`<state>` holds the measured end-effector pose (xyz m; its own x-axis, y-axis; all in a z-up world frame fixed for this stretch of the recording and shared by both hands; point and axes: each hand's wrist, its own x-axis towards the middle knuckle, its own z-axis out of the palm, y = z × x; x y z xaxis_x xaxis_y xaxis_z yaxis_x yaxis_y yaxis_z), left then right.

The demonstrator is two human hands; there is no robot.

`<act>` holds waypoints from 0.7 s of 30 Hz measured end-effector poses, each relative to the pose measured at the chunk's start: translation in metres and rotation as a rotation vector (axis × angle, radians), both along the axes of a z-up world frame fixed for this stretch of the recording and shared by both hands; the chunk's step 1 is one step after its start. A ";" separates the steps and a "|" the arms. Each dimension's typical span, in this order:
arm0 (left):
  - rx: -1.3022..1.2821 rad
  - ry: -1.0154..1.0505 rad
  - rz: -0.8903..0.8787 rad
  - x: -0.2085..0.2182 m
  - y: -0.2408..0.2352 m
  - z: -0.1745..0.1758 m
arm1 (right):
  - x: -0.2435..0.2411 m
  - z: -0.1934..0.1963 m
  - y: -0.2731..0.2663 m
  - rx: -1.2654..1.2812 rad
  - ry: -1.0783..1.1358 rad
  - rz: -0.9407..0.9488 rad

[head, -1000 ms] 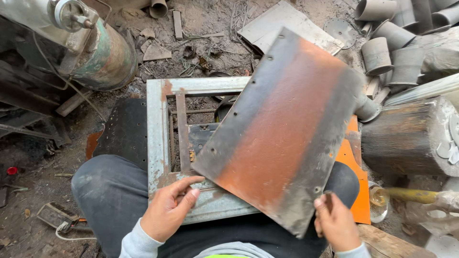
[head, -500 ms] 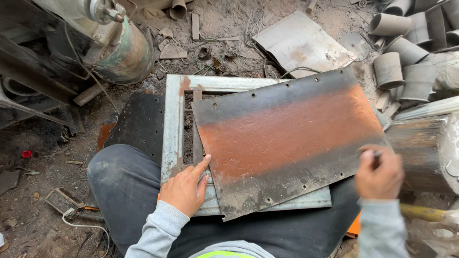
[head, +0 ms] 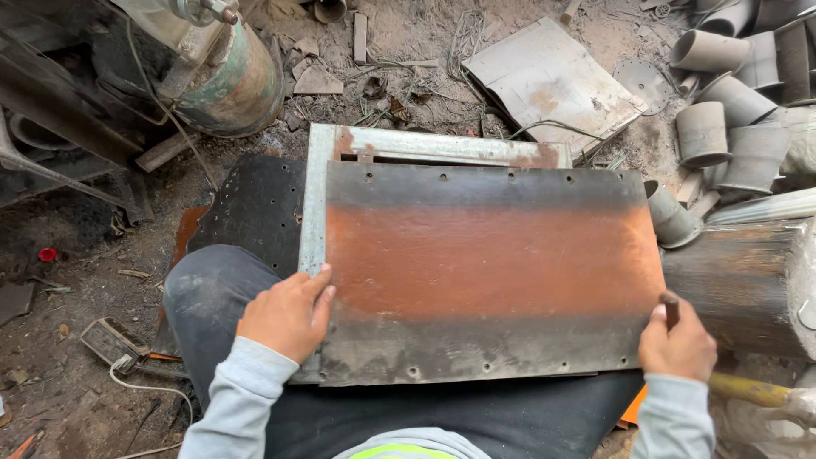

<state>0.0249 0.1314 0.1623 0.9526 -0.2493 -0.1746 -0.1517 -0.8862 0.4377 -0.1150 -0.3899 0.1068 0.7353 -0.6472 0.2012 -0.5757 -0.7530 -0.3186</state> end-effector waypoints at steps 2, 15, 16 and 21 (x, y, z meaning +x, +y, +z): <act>-0.033 -0.007 0.022 0.004 0.007 -0.001 | -0.008 0.006 0.023 0.038 -0.059 0.026; -0.207 -0.072 0.153 0.009 0.004 -0.017 | -0.019 -0.028 0.014 -0.127 -0.222 0.057; -0.195 -0.100 0.145 0.006 0.001 -0.019 | -0.021 -0.032 0.012 -0.152 -0.220 0.067; -0.274 -0.061 0.100 0.004 -0.009 -0.019 | -0.024 -0.041 -0.004 -0.211 -0.194 0.047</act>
